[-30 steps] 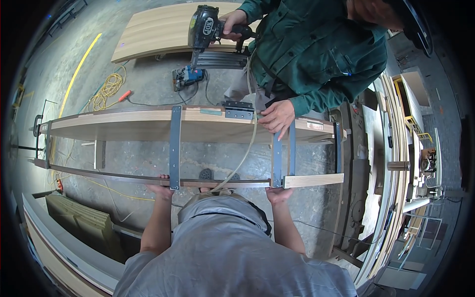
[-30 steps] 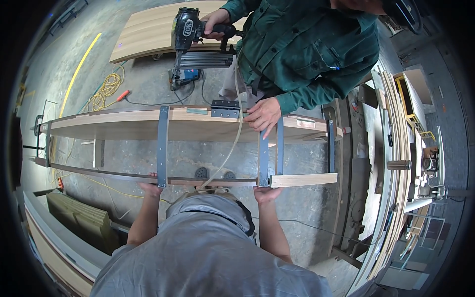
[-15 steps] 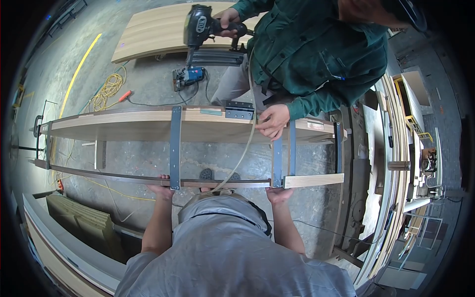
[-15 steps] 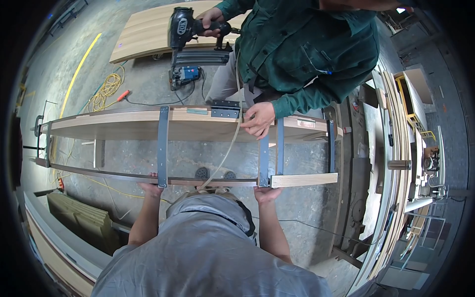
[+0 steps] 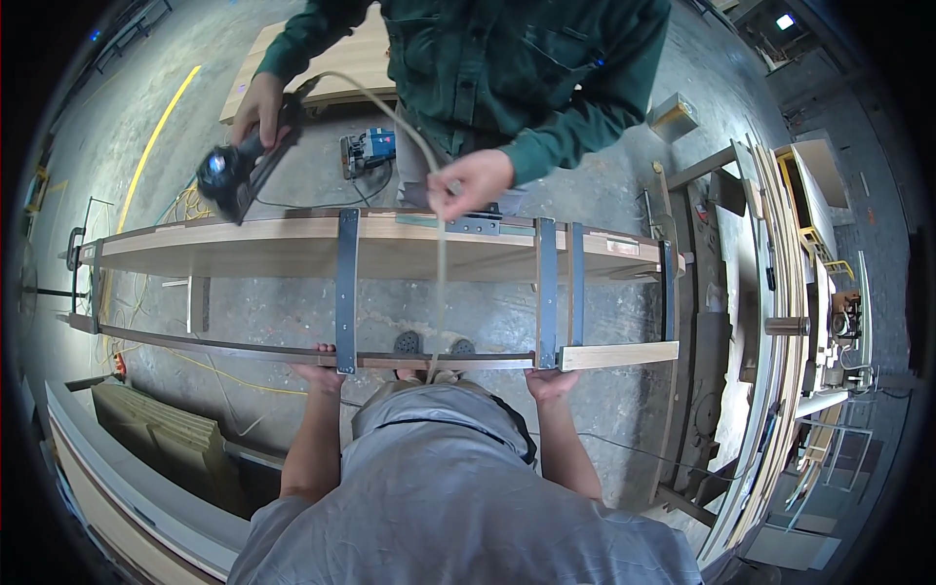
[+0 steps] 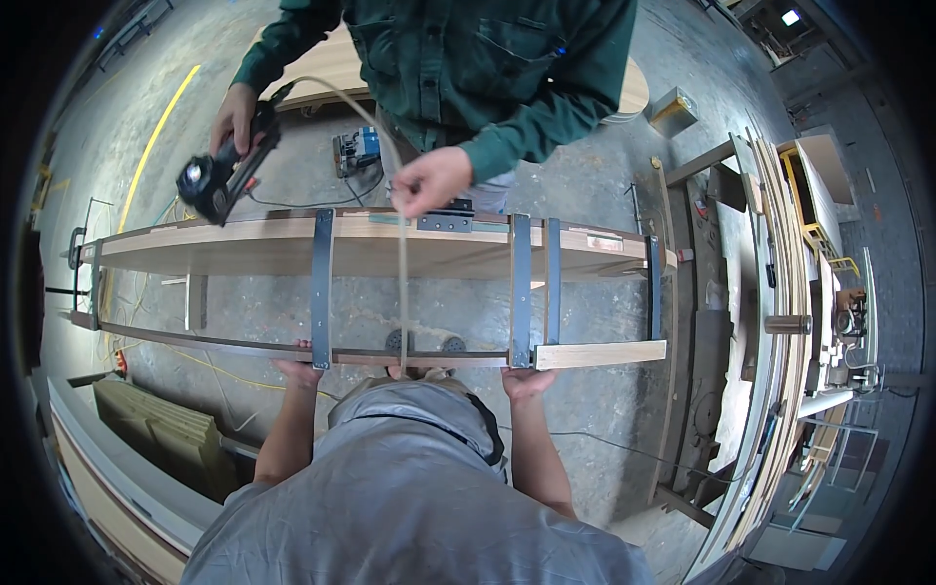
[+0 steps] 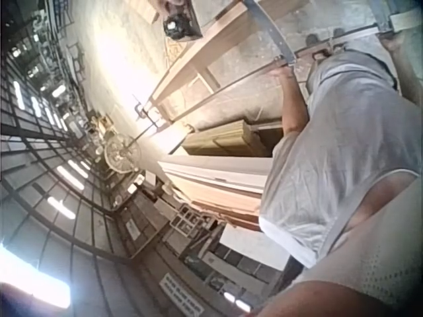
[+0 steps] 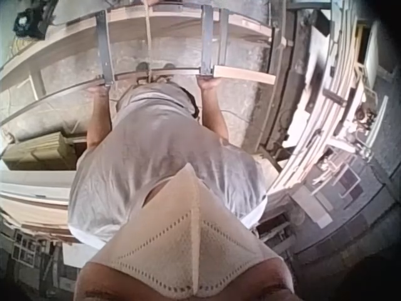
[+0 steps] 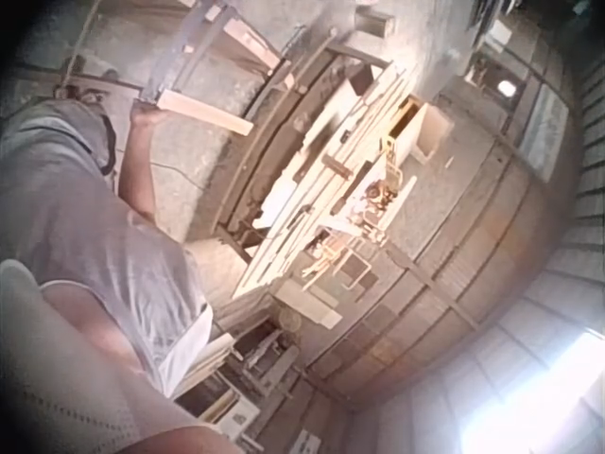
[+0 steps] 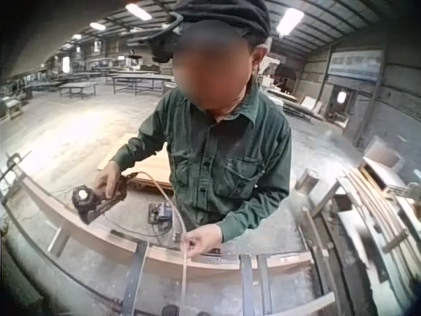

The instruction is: Helping a coworker assemble a curved wooden component by holding it in place while it is measured and secured with a nail gun.

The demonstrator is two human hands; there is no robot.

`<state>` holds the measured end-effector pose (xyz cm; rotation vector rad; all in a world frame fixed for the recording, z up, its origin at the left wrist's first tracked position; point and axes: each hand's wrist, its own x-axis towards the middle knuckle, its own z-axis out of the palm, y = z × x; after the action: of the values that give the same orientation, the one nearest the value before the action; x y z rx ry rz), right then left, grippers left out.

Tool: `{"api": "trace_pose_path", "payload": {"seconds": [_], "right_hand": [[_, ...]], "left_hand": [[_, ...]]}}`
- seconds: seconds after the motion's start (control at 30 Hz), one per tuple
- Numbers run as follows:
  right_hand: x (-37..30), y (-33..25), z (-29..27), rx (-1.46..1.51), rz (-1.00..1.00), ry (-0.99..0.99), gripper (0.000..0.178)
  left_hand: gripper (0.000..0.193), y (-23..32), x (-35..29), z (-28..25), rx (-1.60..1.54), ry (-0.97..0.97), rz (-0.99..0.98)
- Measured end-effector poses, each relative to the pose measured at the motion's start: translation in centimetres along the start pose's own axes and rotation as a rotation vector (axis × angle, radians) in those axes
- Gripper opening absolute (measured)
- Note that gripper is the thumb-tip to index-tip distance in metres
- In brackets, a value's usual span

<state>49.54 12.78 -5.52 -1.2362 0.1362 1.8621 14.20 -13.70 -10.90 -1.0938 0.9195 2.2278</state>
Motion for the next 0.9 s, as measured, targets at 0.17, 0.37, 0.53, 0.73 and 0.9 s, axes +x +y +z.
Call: {"api": "trace_pose_path", "payload": {"seconds": [0.17,0.37,0.53,0.73,0.9], "right_hand": [[0.0,0.1,0.0,-0.017,0.006,-0.006,0.07],[0.5,-0.6,-0.6,-0.044,-0.019,-0.06,0.073],[0.2,-0.5,-0.3,-0.034,-0.013,-0.032,0.07],[0.2,-0.4,-0.2,-0.006,-0.007,-0.054,0.065],[-0.1,-0.2,-0.3,0.001,-0.011,-0.028,0.062]], "left_hand": [[0.079,0.2,0.0,-0.2,0.012,0.018,0.018],[0.075,-0.8,-0.5,0.3,-0.018,0.007,0.031],[0.074,-0.7,-1.2,0.9,-0.016,0.009,0.027],[0.073,-0.5,-0.7,0.6,-0.028,0.006,0.02],[0.07,-0.3,-0.8,0.9,0.01,0.042,0.03]]}}
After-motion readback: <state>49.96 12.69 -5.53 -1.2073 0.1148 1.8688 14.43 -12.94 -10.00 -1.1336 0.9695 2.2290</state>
